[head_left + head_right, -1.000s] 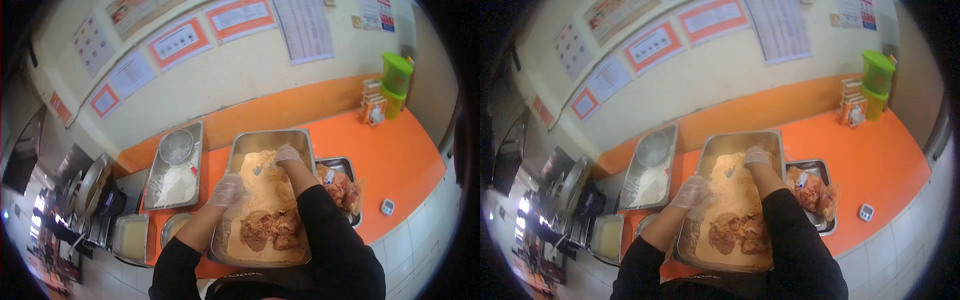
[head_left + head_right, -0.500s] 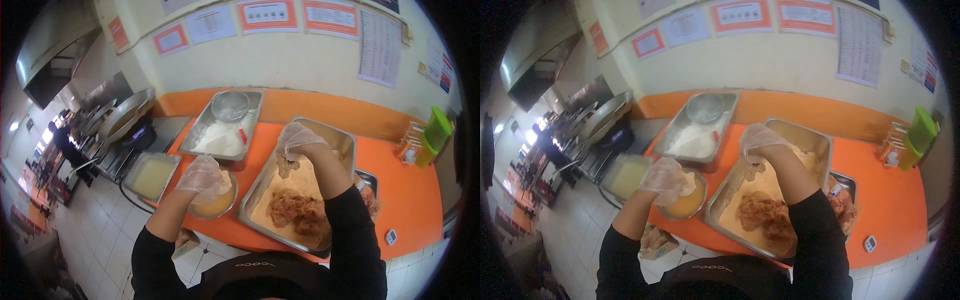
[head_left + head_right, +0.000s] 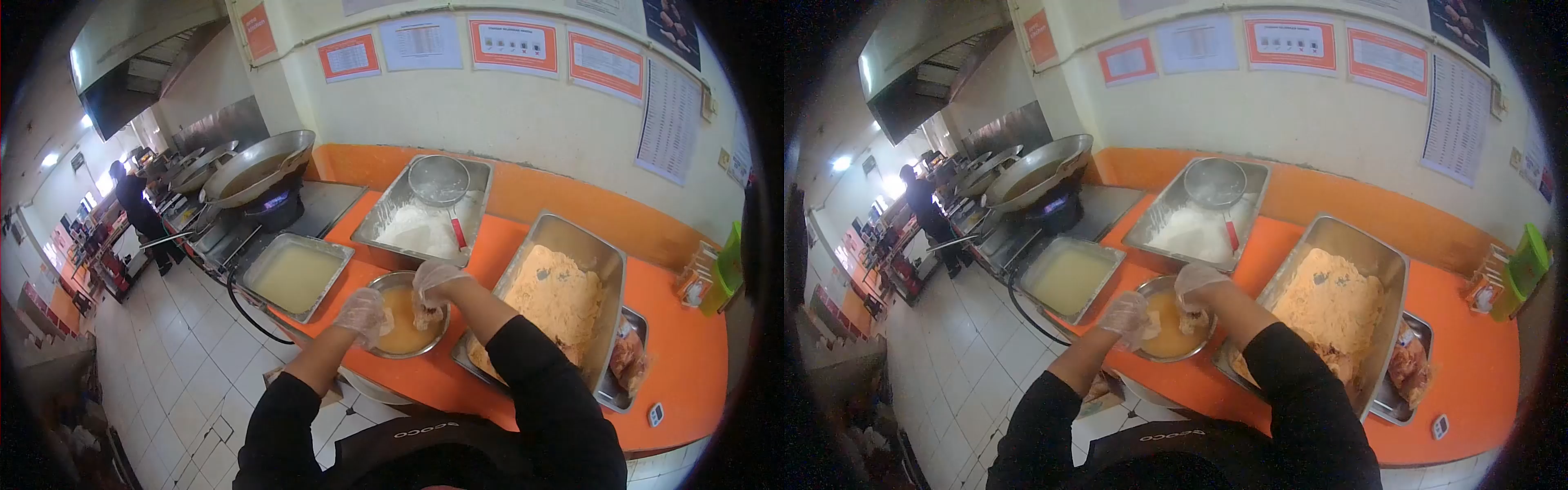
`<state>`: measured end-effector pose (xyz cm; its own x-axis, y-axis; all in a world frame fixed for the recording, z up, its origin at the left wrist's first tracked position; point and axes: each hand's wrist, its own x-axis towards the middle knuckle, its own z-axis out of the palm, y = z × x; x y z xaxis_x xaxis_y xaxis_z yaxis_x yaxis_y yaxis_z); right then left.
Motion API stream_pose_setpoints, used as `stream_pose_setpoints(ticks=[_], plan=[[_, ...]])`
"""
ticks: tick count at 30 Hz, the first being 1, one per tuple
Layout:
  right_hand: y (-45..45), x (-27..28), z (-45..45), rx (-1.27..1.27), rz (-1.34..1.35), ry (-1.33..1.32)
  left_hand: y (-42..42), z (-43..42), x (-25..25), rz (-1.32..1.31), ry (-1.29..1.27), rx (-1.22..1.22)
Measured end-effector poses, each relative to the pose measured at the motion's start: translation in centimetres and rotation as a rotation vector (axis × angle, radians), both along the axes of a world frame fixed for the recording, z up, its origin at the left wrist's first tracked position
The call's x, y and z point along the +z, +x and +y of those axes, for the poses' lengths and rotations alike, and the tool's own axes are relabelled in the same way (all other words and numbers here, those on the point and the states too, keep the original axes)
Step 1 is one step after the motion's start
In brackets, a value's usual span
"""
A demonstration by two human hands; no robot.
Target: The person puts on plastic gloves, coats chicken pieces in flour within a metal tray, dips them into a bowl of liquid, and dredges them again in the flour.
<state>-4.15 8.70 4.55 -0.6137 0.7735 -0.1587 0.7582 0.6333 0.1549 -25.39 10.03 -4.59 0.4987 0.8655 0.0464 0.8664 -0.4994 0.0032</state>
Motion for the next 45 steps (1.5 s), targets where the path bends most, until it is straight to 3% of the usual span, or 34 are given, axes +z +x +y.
stream_pose_setpoints(ticks=[3, 7, 11, 14, 20, 22, 26, 28, 32, 34, 36, 41, 45], plan=[[-1.2, -4.7, 2.8, 0.084, -0.119, -0.104, 0.2, 0.9, -1.2, -0.087, -0.066, 0.079], [-1.7, -5.6, 3.1, -0.220, 0.065, -0.345, 1.0, -1.0, 1.8, -0.060, -0.168, 0.010], [-1.6, -12.1, 4.7, -0.223, 0.150, -0.232, -0.1, 1.3, -3.5, -0.055, -0.172, -0.069], [-2.5, -11.2, 3.4, -0.253, 0.116, -0.178, -0.4, 1.8, -5.2, -0.010, -0.143, -0.152], [-3.3, -12.1, 3.3, -0.181, 0.043, -0.114, 0.1, 1.2, -4.0, 0.034, -0.114, -0.175], [-3.5, -10.1, 2.6, -0.169, 0.010, -0.156, -0.2, 1.4, -4.8, 0.026, -0.076, -0.193], [-3.0, -14.3, 4.4, -0.196, 0.157, -0.021, -0.1, 1.4, -4.7, -0.040, -0.087, -0.146], [-3.4, -12.8, 4.6, -0.295, 0.238, -0.081, -0.2, 1.8, -5.3, -0.010, -0.073, -0.140], [-3.4, -10.4, 4.9, -0.070, 0.100, 0.009, -0.4, 2.1, -4.4, -0.028, -0.075, 0.000], [-3.0, -8.9, 4.8, 0.045, 0.057, 0.008, -0.7, 1.2, -1.5, -0.060, -0.115, 0.006], [-2.7, -8.1, 4.6, 0.065, 0.025, 0.026, -1.5, 1.6, -1.7, 0.153, 0.027, -0.127], [-2.6, -6.9, 4.2, 0.123, -0.046, 0.142, -1.5, 2.2, -1.3, 0.098, -0.044, 0.031], [-2.6, -5.4, 4.0, 0.092, -0.039, 0.165, -0.4, -0.8, 5.8, 0.281, 0.016, -0.120]])
